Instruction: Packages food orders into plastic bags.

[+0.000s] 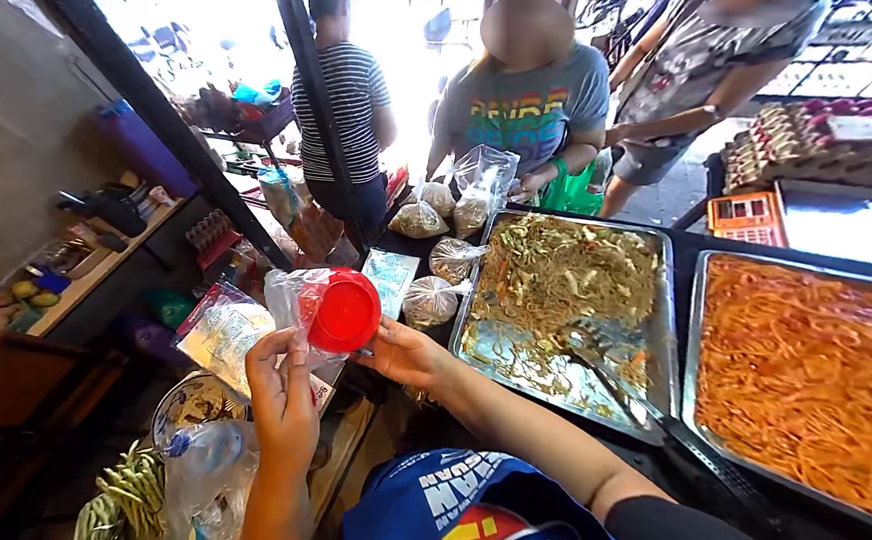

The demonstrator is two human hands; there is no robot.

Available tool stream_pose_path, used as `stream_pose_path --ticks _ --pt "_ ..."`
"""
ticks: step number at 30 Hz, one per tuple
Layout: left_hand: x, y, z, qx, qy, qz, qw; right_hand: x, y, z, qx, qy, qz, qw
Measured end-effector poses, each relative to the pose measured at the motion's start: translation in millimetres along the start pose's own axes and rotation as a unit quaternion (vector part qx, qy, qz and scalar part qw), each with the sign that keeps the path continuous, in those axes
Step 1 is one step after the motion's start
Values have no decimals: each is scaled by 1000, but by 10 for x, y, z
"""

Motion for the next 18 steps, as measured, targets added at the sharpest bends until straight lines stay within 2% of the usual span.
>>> stream_pose_path --ticks 3,6,8,9,10,12,13,15,18 --pt "132 -46 130 25 -81 -39 996 -62 167 -148 -38 39 53 997" --pt "282 -114 202 36 -56 -85 994 -162 272 -220 -33 38 51 997" --pt "359 -173 226 37 -16 -101 994 -230 285 -180 -6 -65 18 998" --pt "387 -214 245 44 -3 -104 994 -252 280 -138 10 -159 7 987" --pt "407 -255 263 55 9 -103 993 -272 272 -85 26 -282 1 959" --pt "416 -323 290 97 35 -81 991 -291 240 17 56 -514 18 856" --pt "405 -328 315 127 48 -61 989 -306 220 53 72 -588 34 805" --pt "372 -292 434 199 74 -24 977 -346 163 101 106 -675 64 727" --pt "313 -206 687 296 30 9 955 -434 38 191 105 -733 96 666"
Point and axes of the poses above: each hand's wrist, its own y-axis towards the middle knuckle, its own x-axis out of the back of the hand, z = x × y, the point moved 1 cm from there along y, towards the middle knuckle, and after that the axes turned 3 degrees about y, right-handed, at the moved point
